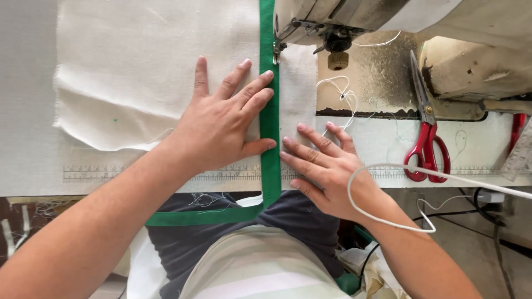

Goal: Measuring, marking, cutting, and sewing green fabric straps onto a white bag panel using an industrial sewing machine.

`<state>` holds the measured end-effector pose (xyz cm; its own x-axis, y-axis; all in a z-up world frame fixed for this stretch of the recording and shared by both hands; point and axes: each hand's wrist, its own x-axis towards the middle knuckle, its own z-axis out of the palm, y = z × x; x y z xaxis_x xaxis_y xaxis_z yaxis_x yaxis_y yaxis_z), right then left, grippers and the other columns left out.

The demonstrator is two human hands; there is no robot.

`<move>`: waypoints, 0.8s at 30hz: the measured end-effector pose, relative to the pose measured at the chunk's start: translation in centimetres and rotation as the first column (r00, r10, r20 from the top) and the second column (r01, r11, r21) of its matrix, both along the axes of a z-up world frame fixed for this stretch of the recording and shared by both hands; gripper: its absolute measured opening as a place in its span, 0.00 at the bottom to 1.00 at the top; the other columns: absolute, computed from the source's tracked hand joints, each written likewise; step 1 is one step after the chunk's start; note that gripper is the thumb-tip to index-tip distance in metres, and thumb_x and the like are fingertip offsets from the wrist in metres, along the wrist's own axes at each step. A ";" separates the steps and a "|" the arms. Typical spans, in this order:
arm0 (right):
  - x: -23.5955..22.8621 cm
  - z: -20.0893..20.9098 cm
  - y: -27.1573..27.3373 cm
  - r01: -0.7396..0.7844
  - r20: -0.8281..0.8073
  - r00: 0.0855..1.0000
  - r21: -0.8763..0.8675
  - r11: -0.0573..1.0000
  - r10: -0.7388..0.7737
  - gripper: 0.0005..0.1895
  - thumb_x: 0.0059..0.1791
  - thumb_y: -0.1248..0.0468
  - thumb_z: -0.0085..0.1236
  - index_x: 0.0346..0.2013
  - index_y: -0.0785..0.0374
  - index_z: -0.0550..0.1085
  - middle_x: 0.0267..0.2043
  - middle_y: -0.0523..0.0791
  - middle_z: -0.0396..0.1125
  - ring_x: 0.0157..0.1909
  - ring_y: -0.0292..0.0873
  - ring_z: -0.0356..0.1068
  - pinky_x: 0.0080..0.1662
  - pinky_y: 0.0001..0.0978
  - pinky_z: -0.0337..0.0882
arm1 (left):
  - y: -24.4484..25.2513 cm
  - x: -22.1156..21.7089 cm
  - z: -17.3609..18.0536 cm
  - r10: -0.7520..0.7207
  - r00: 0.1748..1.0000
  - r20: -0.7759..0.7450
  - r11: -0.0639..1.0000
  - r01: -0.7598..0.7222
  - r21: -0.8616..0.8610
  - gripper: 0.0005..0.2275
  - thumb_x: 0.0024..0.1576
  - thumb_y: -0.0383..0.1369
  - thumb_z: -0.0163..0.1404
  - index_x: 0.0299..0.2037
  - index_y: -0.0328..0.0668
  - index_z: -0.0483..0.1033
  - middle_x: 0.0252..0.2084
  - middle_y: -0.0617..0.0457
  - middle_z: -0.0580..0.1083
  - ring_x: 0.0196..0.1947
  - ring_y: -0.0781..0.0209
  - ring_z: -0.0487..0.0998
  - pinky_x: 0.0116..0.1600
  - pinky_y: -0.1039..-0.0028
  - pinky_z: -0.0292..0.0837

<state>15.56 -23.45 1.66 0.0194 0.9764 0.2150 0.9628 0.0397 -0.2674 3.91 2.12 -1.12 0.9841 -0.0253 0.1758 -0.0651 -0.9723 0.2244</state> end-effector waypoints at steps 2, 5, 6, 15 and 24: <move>-0.1 -0.1 0.0 0.015 0.025 1.000 -0.016 1.000 -0.015 0.23 0.59 0.53 0.51 0.67 0.56 0.73 0.73 0.44 0.65 0.78 0.55 0.58 0.74 0.64 0.49 | 0.1 -0.1 0.0 -0.004 1.000 0.027 1.000 0.004 0.023 0.39 0.64 0.66 0.36 0.72 0.42 0.66 0.79 0.51 0.61 0.81 0.42 0.49 0.70 0.21 0.28; 0.0 -0.2 0.1 0.037 0.030 0.999 -0.025 0.999 -0.037 0.22 0.59 0.53 0.52 0.68 0.54 0.72 0.74 0.42 0.64 0.78 0.53 0.59 0.74 0.65 0.48 | 0.2 -0.1 -0.2 0.000 0.998 0.058 0.999 -0.002 0.039 0.39 0.64 0.66 0.37 0.72 0.42 0.67 0.78 0.51 0.63 0.80 0.41 0.52 0.70 0.20 0.32; 0.3 -0.1 0.5 0.039 0.030 0.999 -0.026 0.999 -0.038 0.22 0.59 0.53 0.52 0.68 0.54 0.72 0.74 0.42 0.64 0.78 0.53 0.59 0.74 0.65 0.48 | 0.5 0.3 -0.2 -0.002 0.998 0.057 0.999 -0.001 0.039 0.39 0.64 0.66 0.37 0.72 0.42 0.67 0.78 0.51 0.63 0.80 0.41 0.52 0.70 0.20 0.32; 2.6 0.0 2.9 0.069 0.045 0.997 0.010 0.998 -0.070 0.20 0.59 0.52 0.54 0.63 0.54 0.76 0.70 0.42 0.69 0.76 0.52 0.62 0.71 0.70 0.47 | 3.1 3.4 0.1 -0.010 1.000 -0.023 1.000 0.010 0.028 0.39 0.64 0.67 0.34 0.75 0.45 0.63 0.80 0.50 0.57 0.81 0.43 0.47 0.70 0.20 0.24; 6.7 2.3 1.4 0.103 -0.072 0.992 0.056 0.993 -0.099 0.24 0.57 0.54 0.60 0.65 0.59 0.74 0.70 0.50 0.69 0.74 0.55 0.67 0.76 0.66 0.49 | 5.4 6.0 0.7 -0.018 0.999 -0.045 1.000 0.017 -0.022 0.41 0.62 0.70 0.36 0.75 0.45 0.60 0.80 0.51 0.56 0.81 0.43 0.44 0.69 0.21 0.18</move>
